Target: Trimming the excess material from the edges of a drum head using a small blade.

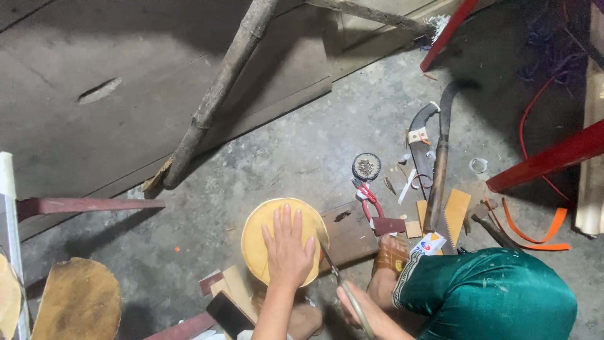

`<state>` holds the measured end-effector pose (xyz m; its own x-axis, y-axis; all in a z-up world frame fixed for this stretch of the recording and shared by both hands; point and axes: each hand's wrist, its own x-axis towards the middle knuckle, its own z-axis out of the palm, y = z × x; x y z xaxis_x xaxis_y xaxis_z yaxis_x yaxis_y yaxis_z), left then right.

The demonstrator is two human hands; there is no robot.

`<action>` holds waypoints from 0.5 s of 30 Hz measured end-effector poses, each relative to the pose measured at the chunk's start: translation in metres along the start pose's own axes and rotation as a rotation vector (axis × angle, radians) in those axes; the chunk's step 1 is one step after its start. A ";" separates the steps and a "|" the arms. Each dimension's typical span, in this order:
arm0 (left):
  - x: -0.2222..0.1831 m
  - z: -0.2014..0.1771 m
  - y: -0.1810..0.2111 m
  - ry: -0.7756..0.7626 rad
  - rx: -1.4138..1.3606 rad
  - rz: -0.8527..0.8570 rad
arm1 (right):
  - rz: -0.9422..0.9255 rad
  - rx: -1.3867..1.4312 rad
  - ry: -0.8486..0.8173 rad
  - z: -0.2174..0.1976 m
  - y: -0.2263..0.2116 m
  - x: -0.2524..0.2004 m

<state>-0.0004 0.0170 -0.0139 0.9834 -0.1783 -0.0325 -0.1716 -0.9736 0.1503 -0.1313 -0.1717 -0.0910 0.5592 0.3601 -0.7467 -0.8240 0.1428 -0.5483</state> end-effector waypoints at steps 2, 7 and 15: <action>-0.001 0.000 0.001 0.018 0.008 0.005 | -0.188 -0.266 0.049 0.002 -0.013 -0.003; -0.001 -0.002 0.004 -0.009 0.015 -0.004 | -0.303 -0.503 0.111 0.019 -0.044 0.000; -0.003 0.000 0.009 0.061 0.070 0.017 | -0.119 -0.586 0.232 0.038 -0.092 0.000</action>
<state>-0.0045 0.0091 -0.0127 0.9817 -0.1879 0.0296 -0.1897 -0.9785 0.0812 -0.0585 -0.1495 -0.0263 0.7030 0.1546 -0.6941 -0.6056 -0.3816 -0.6983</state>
